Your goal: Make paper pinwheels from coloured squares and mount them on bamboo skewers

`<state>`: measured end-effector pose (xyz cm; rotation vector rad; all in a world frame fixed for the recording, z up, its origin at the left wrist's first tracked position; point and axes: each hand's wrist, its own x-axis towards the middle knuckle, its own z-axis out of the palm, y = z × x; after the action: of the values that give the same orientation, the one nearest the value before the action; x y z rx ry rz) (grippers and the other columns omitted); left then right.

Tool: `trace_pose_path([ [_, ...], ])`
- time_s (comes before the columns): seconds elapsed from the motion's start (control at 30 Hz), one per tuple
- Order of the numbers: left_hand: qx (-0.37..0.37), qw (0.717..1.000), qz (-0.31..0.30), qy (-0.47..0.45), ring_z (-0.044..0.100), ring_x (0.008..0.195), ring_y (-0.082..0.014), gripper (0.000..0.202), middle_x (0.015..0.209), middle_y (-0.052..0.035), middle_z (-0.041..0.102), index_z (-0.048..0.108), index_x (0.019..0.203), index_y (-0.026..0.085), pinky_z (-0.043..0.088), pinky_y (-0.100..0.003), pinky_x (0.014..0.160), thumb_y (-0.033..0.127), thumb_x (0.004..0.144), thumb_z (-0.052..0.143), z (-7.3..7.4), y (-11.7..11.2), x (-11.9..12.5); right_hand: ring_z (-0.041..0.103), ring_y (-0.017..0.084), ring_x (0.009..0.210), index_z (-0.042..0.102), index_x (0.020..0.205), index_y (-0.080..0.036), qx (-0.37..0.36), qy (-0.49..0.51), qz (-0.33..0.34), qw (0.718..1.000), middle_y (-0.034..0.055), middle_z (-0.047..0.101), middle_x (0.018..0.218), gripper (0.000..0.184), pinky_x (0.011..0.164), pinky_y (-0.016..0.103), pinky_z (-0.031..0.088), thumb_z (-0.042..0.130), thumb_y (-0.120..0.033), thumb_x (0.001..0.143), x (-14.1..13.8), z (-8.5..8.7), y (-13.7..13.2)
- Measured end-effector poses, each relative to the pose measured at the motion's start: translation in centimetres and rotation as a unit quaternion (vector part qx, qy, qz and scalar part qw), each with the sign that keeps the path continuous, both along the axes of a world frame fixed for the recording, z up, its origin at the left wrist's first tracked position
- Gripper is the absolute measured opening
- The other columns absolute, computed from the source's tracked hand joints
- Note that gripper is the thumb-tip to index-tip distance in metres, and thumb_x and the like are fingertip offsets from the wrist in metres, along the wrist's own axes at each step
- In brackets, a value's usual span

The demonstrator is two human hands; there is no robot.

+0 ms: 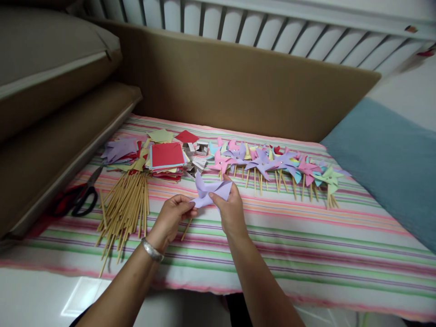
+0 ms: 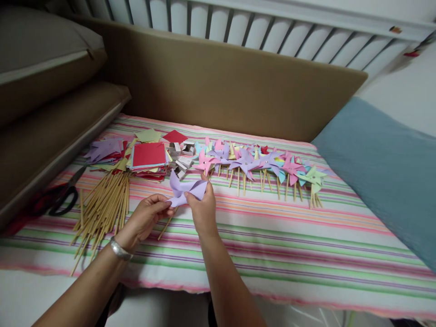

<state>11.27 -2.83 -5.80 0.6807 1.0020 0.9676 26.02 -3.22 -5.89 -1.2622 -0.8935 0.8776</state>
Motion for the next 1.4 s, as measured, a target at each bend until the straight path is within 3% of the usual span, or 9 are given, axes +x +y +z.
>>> trace_pose_path([
  [0.8,0.018,1.000,0.010,0.010,0.062,0.052,-0.0135,0.023,0.060,-0.0042,0.068,0.061,0.062,0.014,0.049,-0.028,0.064,0.025,0.054,0.079,0.1,0.1,-0.1,0.058,0.019,0.090,0.051,0.118,-0.021,0.007,0.016,-0.020,1.000,0.0046,0.063,0.105,0.057,0.082,0.033,0.045,0.070,-0.021,0.064,0.0,-0.2,0.1],
  [0.97,0.033,0.998,0.041,0.016,0.065,0.080,-0.0167,0.030,0.084,-0.0056,0.072,0.064,0.087,0.017,0.045,-0.030,0.078,0.030,0.062,0.075,0.9,0.3,-0.6,0.058,0.019,0.090,0.051,0.118,-0.020,0.000,0.064,-0.028,0.998,0.0040,0.064,0.103,0.060,0.081,0.033,0.045,0.071,-0.019,0.061,-0.1,0.0,0.1],
  [1.1,0.048,0.996,0.053,-0.044,0.062,0.094,-0.0190,0.032,0.094,-0.0076,0.070,0.063,0.094,0.017,0.042,-0.031,0.085,0.029,0.066,0.073,1.3,0.1,-0.3,0.060,0.017,0.082,0.054,0.110,-0.018,-0.002,0.136,-0.025,0.990,0.0014,0.066,0.091,0.053,0.078,0.032,0.045,0.071,-0.016,0.059,-0.9,0.1,0.0],
  [1.23,0.032,0.988,0.059,-0.139,0.062,0.088,-0.0167,0.029,0.095,-0.0051,0.069,0.064,0.095,0.017,0.042,-0.032,0.085,0.024,0.067,0.072,0.7,-0.8,1.3,0.062,0.016,0.080,0.053,0.111,-0.018,0.003,0.218,-0.027,0.976,0.0006,0.068,0.089,0.055,0.078,0.031,0.046,0.070,-0.013,0.058,-2.0,0.4,-0.2],
  [1.4,0.025,0.977,0.078,-0.195,0.062,0.076,-0.0131,0.020,0.078,-0.0004,0.069,0.067,0.083,0.018,0.042,-0.030,0.084,0.019,0.064,0.075,-0.5,-1.9,3.2,0.062,0.014,0.076,0.053,0.111,-0.018,0.011,0.257,-0.056,0.965,-0.0007,0.068,0.085,0.056,0.077,0.030,0.046,0.070,-0.012,0.058,-3.1,0.6,-0.4],
])
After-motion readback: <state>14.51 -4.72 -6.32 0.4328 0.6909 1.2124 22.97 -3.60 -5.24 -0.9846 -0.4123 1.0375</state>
